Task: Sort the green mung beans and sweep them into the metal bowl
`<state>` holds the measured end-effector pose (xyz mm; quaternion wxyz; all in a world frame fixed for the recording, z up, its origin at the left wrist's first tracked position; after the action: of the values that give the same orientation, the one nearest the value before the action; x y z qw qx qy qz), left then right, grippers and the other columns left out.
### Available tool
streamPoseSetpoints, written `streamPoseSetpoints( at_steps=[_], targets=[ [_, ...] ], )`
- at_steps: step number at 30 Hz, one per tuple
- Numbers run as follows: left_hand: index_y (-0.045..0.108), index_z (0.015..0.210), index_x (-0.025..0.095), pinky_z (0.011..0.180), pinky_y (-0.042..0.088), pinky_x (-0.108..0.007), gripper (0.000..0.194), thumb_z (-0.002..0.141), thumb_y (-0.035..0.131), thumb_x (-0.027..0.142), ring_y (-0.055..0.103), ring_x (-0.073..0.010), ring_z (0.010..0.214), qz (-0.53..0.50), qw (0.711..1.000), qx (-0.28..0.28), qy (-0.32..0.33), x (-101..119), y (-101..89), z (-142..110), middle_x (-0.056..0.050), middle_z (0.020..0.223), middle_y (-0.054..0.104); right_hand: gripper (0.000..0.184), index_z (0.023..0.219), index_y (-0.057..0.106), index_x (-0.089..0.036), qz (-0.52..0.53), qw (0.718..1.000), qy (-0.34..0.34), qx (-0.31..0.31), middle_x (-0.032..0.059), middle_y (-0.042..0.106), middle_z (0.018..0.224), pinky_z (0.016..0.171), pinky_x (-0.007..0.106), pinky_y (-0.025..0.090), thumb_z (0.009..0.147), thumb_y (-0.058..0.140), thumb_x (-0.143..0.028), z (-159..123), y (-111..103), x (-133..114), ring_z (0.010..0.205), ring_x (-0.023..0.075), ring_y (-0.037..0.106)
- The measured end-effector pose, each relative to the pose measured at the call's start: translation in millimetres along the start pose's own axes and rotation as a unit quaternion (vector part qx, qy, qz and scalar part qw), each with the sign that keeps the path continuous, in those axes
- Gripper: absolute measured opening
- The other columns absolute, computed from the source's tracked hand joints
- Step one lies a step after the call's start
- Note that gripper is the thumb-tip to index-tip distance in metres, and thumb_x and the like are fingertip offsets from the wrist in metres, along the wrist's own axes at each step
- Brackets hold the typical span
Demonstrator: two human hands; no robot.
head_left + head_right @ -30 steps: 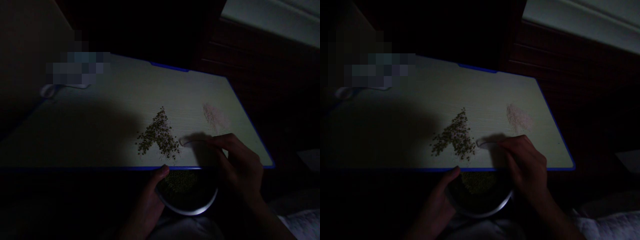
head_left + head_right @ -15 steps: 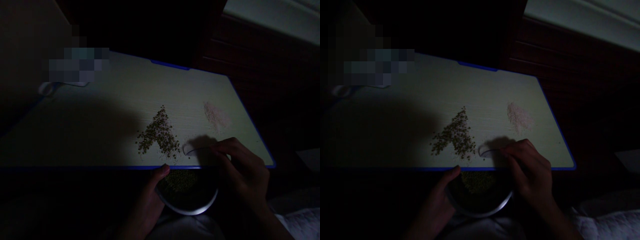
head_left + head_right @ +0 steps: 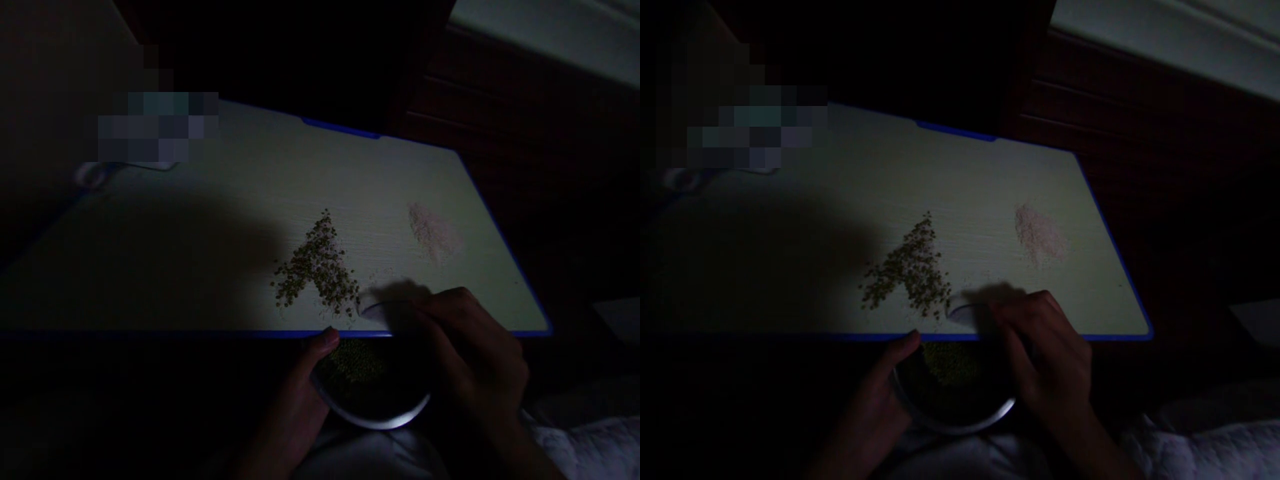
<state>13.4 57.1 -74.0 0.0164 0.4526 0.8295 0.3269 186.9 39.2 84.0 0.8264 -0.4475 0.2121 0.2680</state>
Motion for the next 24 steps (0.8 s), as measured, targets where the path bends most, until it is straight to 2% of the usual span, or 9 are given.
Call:
streamPoseSetpoints(
  at_steps=[5,10,13,15,18,20,22,24],
  targets=[
    [0.076,0.123,0.013,0.105,0.059,-0.045,0.046,0.078,0.085,0.016,0.078,-0.0343,0.114,0.0,1.0,-0.009,0.001,-0.7,-0.3,-0.8,-0.01,0.102,0.088,0.016,0.107,0.075,-0.024,-0.097,0.994,0.035,0.038,0.0024,0.078,0.097,0.073,0.034,0.055,0.1,0.064,-0.016,11.7,-3.8,18.0,0.084,0.0182,0.072],
    [0.067,0.141,0.019,0.106,0.058,-0.043,0.063,0.081,0.084,0.016,0.078,-0.0309,0.115,-0.004,1.0,-0.011,0.012,0.1,-4.2,1.2,-0.008,0.11,0.087,0.014,0.107,0.077,-0.025,-0.143,0.981,0.083,0.097,0.0046,0.08,0.1,0.077,0.037,0.056,0.098,0.067,-0.026,19.5,-29.3,52.5,0.088,0.0228,0.074],
    [0.067,0.141,0.021,0.108,0.057,-0.044,0.063,0.081,0.084,0.016,0.078,-0.0307,0.115,-0.005,1.0,-0.02,0.007,-0.4,-4.1,3.3,-0.007,0.11,0.087,0.013,0.107,0.078,-0.026,-0.139,0.979,0.095,0.113,0.0039,0.08,0.101,0.078,0.036,0.056,0.098,0.068,-0.026,19.5,-39.1,52.1,0.089,0.0221,0.074],
    [0.07,0.138,0.02,0.107,0.058,-0.045,0.059,0.081,0.083,0.015,0.078,-0.0315,0.113,-0.009,1.0,-0.017,0.0,-0.9,-3.9,3.7,-0.007,0.107,0.088,0.013,0.106,0.077,-0.026,-0.126,0.984,0.084,0.094,0.0027,0.08,0.099,0.076,0.034,0.056,0.098,0.068,-0.023,18.5,-33.6,38.8,0.086,0.0203,0.074],
    [0.073,0.131,0.015,0.104,0.059,-0.046,0.049,0.083,0.081,0.016,0.081,-0.0323,0.106,-0.005,0.999,0.014,-0.029,-4.7,-7.2,1.8,-0.01,0.1,0.088,0.019,0.11,0.075,-0.024,-0.103,0.994,0.025,0.018,0.0024,0.08,0.096,0.071,0.03,0.056,0.099,0.062,-0.014,18.8,-6.6,8.4,0.082,0.017,0.074],
    [0.072,0.131,0.012,0.104,0.059,-0.046,0.048,0.084,0.079,0.017,0.081,-0.0324,0.103,-0.002,0.999,0.025,-0.039,-6.0,-8.4,-0.1,-0.011,0.099,0.088,0.022,0.111,0.074,-0.021,-0.092,0.996,-0.004,0.005,0.0043,0.079,0.096,0.071,0.029,0.057,0.099,0.059,-0.01,21.1,6.8,-5.2,0.084,0.0164,0.075],
    [0.07,0.136,0.012,0.103,0.06,-0.046,0.052,0.085,0.079,0.018,0.081,-0.0326,0.104,-0.004,0.999,0.017,-0.037,-5.6,-7.4,-1.2,-0.011,0.1,0.088,0.021,0.11,0.074,-0.019,-0.089,0.996,-0.012,0.014,0.0053,0.078,0.092,0.071,0.029,0.056,0.099,0.058,-0.01,27.3,13.9,-7.7,0.083,0.0165,0.074],
    [0.066,0.142,0.012,0.102,0.061,-0.046,0.058,0.086,0.079,0.018,0.081,-0.0335,0.105,-0.001,0.999,0.015,-0.04,-6.1,-8.5,-1.2,-0.011,0.099,0.088,0.019,0.106,0.075,-0.019,-0.092,0.995,-0.001,0.027,0.005,0.077,0.088,0.071,0.03,0.056,0.098,0.06,-0.012,36.4,15.4,1.4,0.081,0.0164,0.072]
  ],
)
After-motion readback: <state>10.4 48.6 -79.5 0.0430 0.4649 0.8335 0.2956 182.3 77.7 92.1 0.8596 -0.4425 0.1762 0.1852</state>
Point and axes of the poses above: each hand's wrist, its own z-axis towards the middle knuckle, its own y-axis out of the palm, x = y × z, the point moved 9 cm from there along z, towards the middle knuckle
